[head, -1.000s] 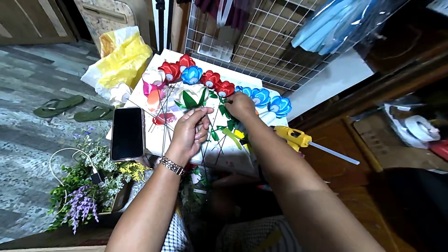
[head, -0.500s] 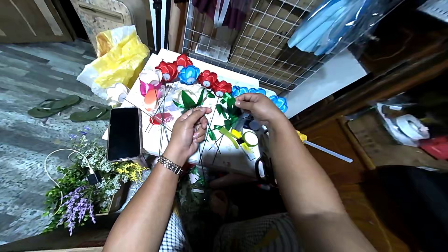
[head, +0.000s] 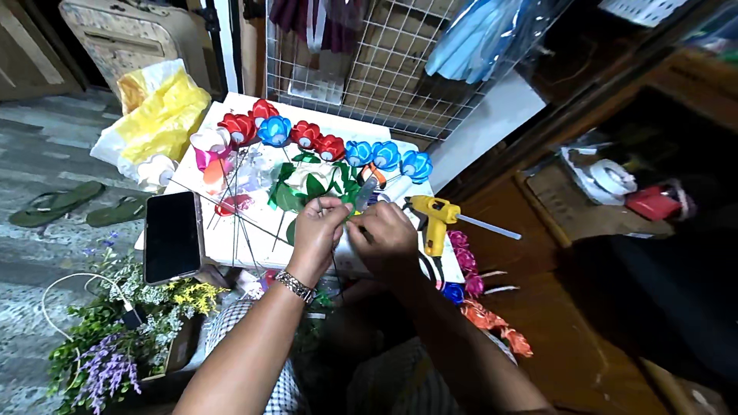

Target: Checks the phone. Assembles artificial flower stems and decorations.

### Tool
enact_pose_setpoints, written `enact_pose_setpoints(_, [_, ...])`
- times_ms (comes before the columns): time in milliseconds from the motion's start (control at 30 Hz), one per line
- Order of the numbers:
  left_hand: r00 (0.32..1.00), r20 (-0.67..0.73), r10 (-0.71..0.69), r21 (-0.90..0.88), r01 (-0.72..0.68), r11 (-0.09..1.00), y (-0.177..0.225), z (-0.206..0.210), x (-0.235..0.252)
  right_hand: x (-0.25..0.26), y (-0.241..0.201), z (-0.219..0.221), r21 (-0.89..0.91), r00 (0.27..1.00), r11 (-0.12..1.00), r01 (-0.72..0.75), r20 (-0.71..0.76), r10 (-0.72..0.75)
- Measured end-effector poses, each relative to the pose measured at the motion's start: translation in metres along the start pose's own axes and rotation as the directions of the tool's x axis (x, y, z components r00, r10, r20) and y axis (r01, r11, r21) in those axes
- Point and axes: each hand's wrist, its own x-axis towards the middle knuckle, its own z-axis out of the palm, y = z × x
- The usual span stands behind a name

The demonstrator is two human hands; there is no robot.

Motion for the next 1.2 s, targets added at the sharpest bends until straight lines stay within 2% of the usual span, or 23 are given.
enact_pose_setpoints(67, [1.000,-0.003,-0.007,-0.012,0.007,1.000,-0.001,0.004,0.000,-0.011,0.014,-0.019,0.094,0.991,0.990,-0.105,0.094,0.097])
enact_pose_setpoints(100, [1.000,-0.005,-0.006,-0.016,0.006,1.000,0.000,0.004,0.000,-0.017,0.024,-0.034,0.107,0.961,0.969,-0.221,0.196,0.197])
enact_pose_setpoints(133, [1.000,-0.005,-0.002,-0.021,0.002,1.000,0.001,0.005,-0.001,-0.021,0.036,-0.052,0.044,0.889,0.932,-0.358,0.320,0.327])
enact_pose_setpoints(167, [1.000,-0.011,0.004,-0.024,-0.004,1.000,0.003,0.005,-0.001,-0.023,0.049,-0.068,-0.087,0.764,0.870,-0.486,0.440,0.471])
enact_pose_setpoints(200, [1.000,-0.018,0.012,-0.021,-0.012,1.000,0.004,0.005,-0.001,-0.026,0.062,-0.080,-0.224,0.605,0.773,-0.594,0.508,0.613])
enact_pose_setpoints(233, [0.999,-0.025,0.022,-0.010,-0.022,1.000,0.005,0.005,-0.001,-0.031,0.075,-0.087,-0.310,0.479,0.667,-0.678,0.503,0.720])
enact_pose_setpoints(267, [0.999,-0.029,0.032,0.007,-0.032,0.999,0.005,0.005,-0.001,-0.038,0.086,-0.089,-0.330,0.418,0.585,-0.741,0.456,0.786])
enact_pose_setpoints(367, [0.999,-0.031,0.034,0.032,-0.033,0.999,0.006,0.007,-0.001,-0.048,0.105,-0.077,-0.166,0.406,0.464,-0.870,0.295,0.865])
enact_pose_setpoints(467, [1.000,-0.025,0.017,0.073,-0.015,0.997,0.003,0.009,-0.001,-0.050,0.121,-0.054,-0.042,0.381,0.408,-0.912,0.285,0.880])
enact_pose_setpoints(500, [0.999,-0.031,0.015,0.086,-0.013,0.996,0.002,0.009,0.000,-0.051,0.125,-0.047,-0.024,0.384,0.407,-0.913,0.281,0.879])
enact_pose_setpoints(567, [0.999,-0.050,0.022,0.107,-0.017,0.994,0.000,0.009,0.001,-0.055,0.124,-0.041,0.006,0.443,0.452,-0.892,0.219,0.870])
enact_pose_setpoints(633, [0.998,-0.059,0.034,0.142,-0.025,0.990,0.000,0.008,0.000,-0.054,0.106,-0.054,0.096,0.514,0.506,-0.857,0.196,0.835])
enact_pose_setpoints(667, [0.998,-0.057,0.041,0.162,-0.031,0.986,0.000,0.008,-0.001,-0.056,0.099,-0.064,0.165,0.572,0.548,-0.820,0.201,0.795])
enact_pose_setpoints(733, [0.998,-0.046,0.053,0.190,-0.043,0.981,-0.001,0.008,-0.004,-0.064,0.092,-0.077,0.374,0.749,0.660,-0.652,0.181,0.637])
enact_pose_setpoints(767, [0.998,-0.037,0.053,0.200,-0.045,0.979,-0.001,0.008,-0.006,-0.067,0.087,-0.082,0.449,0.803,0.681,-0.579,0.170,0.571])
enact_pose_setpoints(833, [0.998,-0.016,0.059,0.212,-0.055,0.976,-0.003,0.012,-0.010,-0.072,0.072,-0.091,0.466,0.843,0.714,-0.523,0.158,0.514])
enact_pose_setpoints(967, [0.995,0.009,0.099,0.241,-0.098,0.966,-0.007,0.019,-0.016,-0.071,0.057,-0.084,0.592,0.941,0.741,-0.318,0.102,0.322])
enact_pose_setpoints(1033, [0.994,0.005,0.105,0.253,-0.103,0.962,-0.008,0.021,-0.017,-0.070,0.056,-0.080,0.564,0.957,0.778,-0.276,0.082,0.280])
enact_pose_setpoints(1200, [0.993,0.024,0.117,0.260,-0.119,0.958,-0.009,0.021,-0.019,-0.069,0.054,-0.075,0.506,0.952,0.810,-0.297,0.089,0.293])
